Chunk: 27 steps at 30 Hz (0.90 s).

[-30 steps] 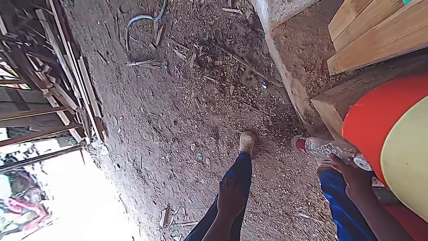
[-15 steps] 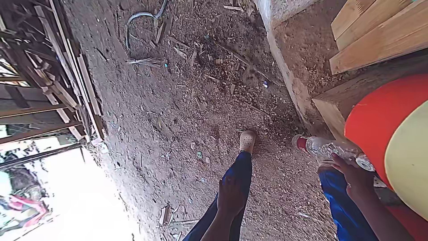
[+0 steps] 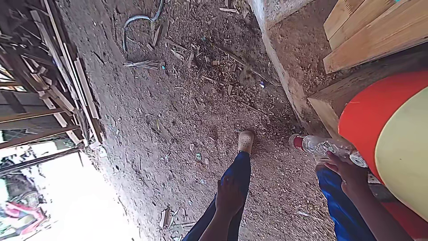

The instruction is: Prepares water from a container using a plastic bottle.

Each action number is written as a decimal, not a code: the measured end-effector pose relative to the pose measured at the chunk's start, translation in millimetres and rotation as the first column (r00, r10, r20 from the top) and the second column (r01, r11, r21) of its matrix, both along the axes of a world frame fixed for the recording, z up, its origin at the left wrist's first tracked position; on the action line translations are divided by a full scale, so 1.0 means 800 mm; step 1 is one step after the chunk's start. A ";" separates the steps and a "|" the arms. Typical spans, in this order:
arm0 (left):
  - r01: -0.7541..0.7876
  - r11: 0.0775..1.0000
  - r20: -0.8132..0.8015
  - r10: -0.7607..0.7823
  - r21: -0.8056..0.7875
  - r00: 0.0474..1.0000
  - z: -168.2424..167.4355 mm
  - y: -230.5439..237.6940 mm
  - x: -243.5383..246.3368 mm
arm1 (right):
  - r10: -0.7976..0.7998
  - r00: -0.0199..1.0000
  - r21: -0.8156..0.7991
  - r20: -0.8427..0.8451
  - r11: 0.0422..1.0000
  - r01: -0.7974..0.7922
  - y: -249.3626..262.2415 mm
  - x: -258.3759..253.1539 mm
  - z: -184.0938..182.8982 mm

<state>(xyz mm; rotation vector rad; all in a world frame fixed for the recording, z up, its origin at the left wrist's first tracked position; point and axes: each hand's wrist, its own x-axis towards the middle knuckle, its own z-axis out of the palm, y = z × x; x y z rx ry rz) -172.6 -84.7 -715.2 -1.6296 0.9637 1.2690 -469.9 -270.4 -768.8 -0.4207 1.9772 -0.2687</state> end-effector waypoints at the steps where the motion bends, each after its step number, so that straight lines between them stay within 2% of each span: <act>1: 0.001 1.000 -0.002 -0.001 0.002 1.000 0.000 0.000 0.000 | -0.003 1.000 -0.002 -0.001 1.000 0.003 0.000 0.000 0.001; 27: 0.016 1.000 -0.003 -0.016 0.001 1.000 -0.002 0.009 0.002 | -0.018 1.000 0.021 0.020 1.000 0.018 -0.005 0.003 0.007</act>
